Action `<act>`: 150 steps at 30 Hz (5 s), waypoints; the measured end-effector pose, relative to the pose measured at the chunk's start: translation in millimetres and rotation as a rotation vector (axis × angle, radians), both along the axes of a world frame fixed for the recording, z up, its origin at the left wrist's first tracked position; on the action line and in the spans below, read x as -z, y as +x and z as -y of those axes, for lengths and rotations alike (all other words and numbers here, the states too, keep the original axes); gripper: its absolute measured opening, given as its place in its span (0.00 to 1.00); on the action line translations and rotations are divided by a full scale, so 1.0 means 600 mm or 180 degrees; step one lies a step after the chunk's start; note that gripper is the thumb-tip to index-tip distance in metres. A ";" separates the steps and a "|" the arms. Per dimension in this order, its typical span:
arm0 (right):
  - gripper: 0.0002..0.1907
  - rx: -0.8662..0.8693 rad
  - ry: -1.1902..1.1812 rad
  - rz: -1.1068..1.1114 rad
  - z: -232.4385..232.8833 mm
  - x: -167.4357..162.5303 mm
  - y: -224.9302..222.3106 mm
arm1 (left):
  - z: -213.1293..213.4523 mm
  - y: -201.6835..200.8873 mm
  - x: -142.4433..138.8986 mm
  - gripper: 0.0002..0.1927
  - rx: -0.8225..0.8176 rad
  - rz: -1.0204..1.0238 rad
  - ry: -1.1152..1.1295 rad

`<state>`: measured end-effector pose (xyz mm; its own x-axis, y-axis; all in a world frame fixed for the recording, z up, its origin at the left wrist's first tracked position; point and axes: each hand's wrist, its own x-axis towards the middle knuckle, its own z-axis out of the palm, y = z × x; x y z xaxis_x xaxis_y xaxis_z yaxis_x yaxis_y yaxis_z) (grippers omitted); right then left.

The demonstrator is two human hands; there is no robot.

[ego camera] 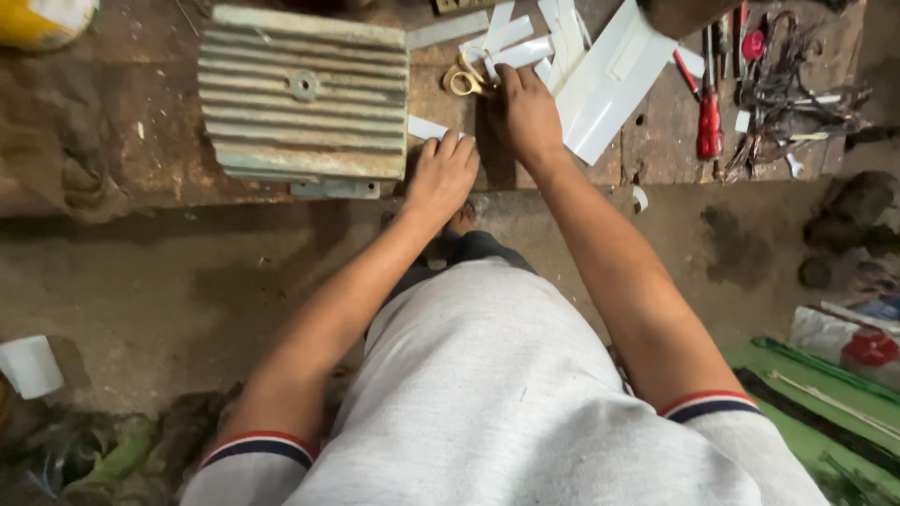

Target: The person cuts narrow strips from white plastic sheets with scissors, trims and folds the small pieces by hand, and inserts the finished strips into the opening of an electric motor housing on the workbench. They repeat the cut-and-fit cycle for several strips, occasionally repositioning the motor housing.

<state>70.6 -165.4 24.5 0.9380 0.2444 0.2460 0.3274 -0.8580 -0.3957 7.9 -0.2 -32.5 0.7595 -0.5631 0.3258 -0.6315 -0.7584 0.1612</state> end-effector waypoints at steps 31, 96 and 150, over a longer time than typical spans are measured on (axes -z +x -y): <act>0.12 -0.0545 -0.0730 -0.0582 0.021 0.050 -0.082 | -0.012 -0.040 -0.003 0.33 -0.0269 -0.0853 -0.0014; 0.09 0.0395 -0.0742 -0.1067 0.025 0.052 -0.082 | 0.024 -0.027 -0.016 0.15 -0.0208 -0.0627 0.0073; 0.11 -0.1192 0.1331 -0.0027 -0.162 0.031 0.063 | -0.168 0.000 -0.178 0.29 -0.2421 0.0263 -0.0241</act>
<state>108.2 -68.2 6.1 0.8082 0.4444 0.3864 0.5749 -0.4531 -0.6813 7.9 100.6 74.2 0.9004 0.1306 0.4151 0.0473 -0.9776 0.2051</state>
